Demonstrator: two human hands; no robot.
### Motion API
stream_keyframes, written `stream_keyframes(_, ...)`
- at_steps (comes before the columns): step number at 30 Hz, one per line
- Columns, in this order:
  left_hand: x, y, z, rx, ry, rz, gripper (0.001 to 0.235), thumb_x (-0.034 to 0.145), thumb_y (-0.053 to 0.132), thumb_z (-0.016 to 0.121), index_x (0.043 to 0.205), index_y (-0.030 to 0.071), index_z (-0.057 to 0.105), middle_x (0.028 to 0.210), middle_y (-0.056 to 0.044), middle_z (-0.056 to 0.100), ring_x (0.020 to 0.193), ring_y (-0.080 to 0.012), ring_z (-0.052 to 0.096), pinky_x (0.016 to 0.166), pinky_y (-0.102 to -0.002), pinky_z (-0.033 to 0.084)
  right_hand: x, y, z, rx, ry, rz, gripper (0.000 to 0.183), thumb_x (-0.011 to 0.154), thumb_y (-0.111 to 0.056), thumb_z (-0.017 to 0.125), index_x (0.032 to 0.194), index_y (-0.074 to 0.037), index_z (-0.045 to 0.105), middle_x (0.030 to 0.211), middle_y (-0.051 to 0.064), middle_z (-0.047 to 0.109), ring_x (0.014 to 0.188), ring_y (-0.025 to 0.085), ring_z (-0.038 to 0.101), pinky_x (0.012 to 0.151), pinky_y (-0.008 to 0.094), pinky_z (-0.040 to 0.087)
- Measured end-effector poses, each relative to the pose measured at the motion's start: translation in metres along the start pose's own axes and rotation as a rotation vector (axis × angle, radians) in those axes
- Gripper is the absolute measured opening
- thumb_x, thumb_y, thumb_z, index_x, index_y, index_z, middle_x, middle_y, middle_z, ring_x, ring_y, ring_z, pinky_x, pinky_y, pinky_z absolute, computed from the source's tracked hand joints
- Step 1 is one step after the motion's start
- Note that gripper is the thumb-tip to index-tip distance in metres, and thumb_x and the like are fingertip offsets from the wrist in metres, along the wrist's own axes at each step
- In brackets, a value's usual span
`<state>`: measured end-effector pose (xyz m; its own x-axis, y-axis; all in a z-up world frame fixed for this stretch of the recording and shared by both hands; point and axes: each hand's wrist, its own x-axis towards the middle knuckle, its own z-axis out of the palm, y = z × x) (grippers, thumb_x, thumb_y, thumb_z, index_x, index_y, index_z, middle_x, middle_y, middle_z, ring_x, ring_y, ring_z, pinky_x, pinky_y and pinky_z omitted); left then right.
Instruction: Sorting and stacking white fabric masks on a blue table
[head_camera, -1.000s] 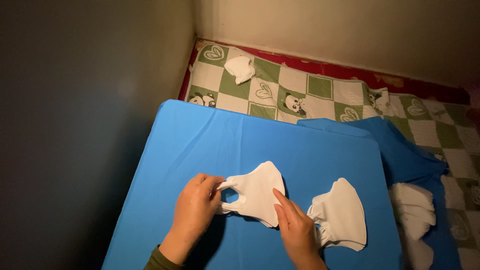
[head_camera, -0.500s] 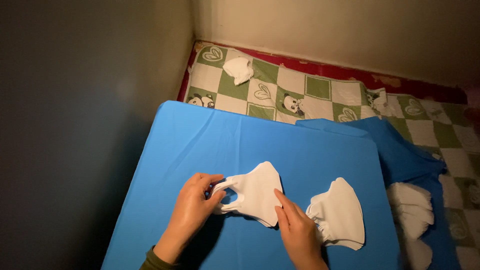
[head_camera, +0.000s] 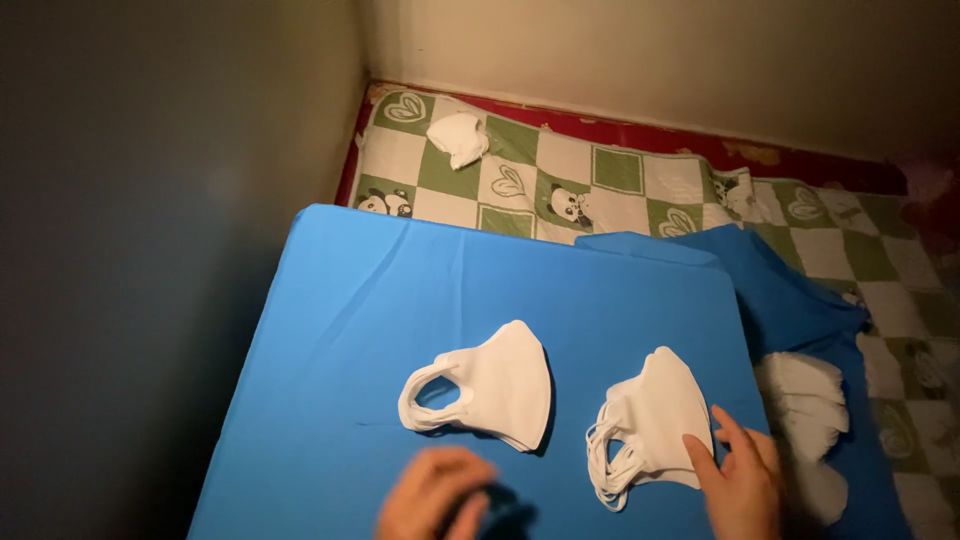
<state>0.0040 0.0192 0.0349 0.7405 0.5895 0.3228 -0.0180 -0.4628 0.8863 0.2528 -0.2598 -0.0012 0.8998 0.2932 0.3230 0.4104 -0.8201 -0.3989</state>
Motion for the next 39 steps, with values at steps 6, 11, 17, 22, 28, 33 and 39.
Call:
stream_keyframes(6,-0.024,-0.011,0.042,-0.346,-0.475,-1.008,0.012,0.091,0.02,0.075,0.095,0.013,0.084,0.095,0.0,0.083,0.095,-0.0064,0.08,0.086,-0.016,0.063,0.01,0.007,0.002,-0.135,-0.236,0.239,0.058,0.081,-0.027,0.081,0.135,-0.009,0.068,0.109,0.014,0.066,0.086,0.025,0.061,0.071,0.033,0.052)
stream_keyframes(11,-0.041,-0.028,0.052,-0.161,-0.61,-0.672,0.007,0.095,0.024,0.072,0.093,0.023,0.079,0.101,0.007,0.078,0.106,-0.0034,0.078,0.096,-0.015,0.065,0.012,0.006,0.003,-0.119,-0.233,0.261,0.055,0.079,-0.027,0.082,0.129,-0.01,0.069,0.107,0.013,0.066,0.093,0.026,0.062,0.078,0.035,0.052)
stream_keyframes(17,-0.031,-0.02,0.048,-0.159,-0.662,-0.796,0.013,0.096,0.035,0.071,0.094,0.023,0.076,0.101,0.008,0.08,0.106,-0.0011,0.078,0.094,-0.014,0.064,0.016,-0.029,-0.014,-0.086,-0.264,0.316,0.046,0.08,-0.014,0.083,0.122,-0.002,0.067,0.111,0.015,0.066,0.084,0.025,0.067,0.069,0.034,0.058)
stream_keyframes(22,-0.026,-0.016,0.047,-0.07,-0.762,-0.786,0.019,0.1,0.04,0.065,0.099,0.023,0.073,0.107,0.008,0.077,0.112,-0.0026,0.075,0.099,-0.016,0.06,0.022,-0.032,-0.016,0.205,-0.275,0.445,0.057,0.079,0.0,0.08,0.131,0.004,0.057,0.107,0.024,0.069,0.082,0.033,0.068,0.07,0.039,0.057)
stream_keyframes(28,-0.025,-0.021,0.045,-0.077,-0.816,-0.738,0.024,0.101,0.044,0.063,0.102,0.021,0.072,0.112,0.005,0.075,0.115,-0.0053,0.071,0.101,-0.019,0.058,0.015,-0.011,-0.023,0.01,-0.306,0.393,0.037,0.088,-0.015,0.077,0.12,0.003,0.071,0.097,0.017,0.074,0.078,0.027,0.068,0.068,0.035,0.053)
stream_keyframes(33,-0.018,-0.018,0.046,-0.127,-0.802,-1.009,0.022,0.094,0.042,0.069,0.101,0.021,0.075,0.114,0.004,0.073,0.119,-0.0047,0.068,0.104,-0.019,0.053,0.001,-0.008,-0.058,-0.011,-0.198,0.168,0.026,0.087,-0.014,0.077,0.106,0.003,0.076,0.068,0.012,0.061,0.057,0.021,0.049,0.054,0.031,0.039)
stream_keyframes(39,0.016,0.028,0.007,-0.177,-0.39,0.064,0.032,0.09,0.026,0.074,0.118,0.011,0.072,0.12,-0.013,0.061,0.118,-0.0291,0.06,0.099,-0.041,0.05,-0.019,0.008,-0.052,0.495,-0.298,0.116,0.017,0.083,-0.002,0.072,0.092,0.01,0.079,0.077,0.016,0.075,0.059,0.02,0.064,0.054,0.028,0.048)
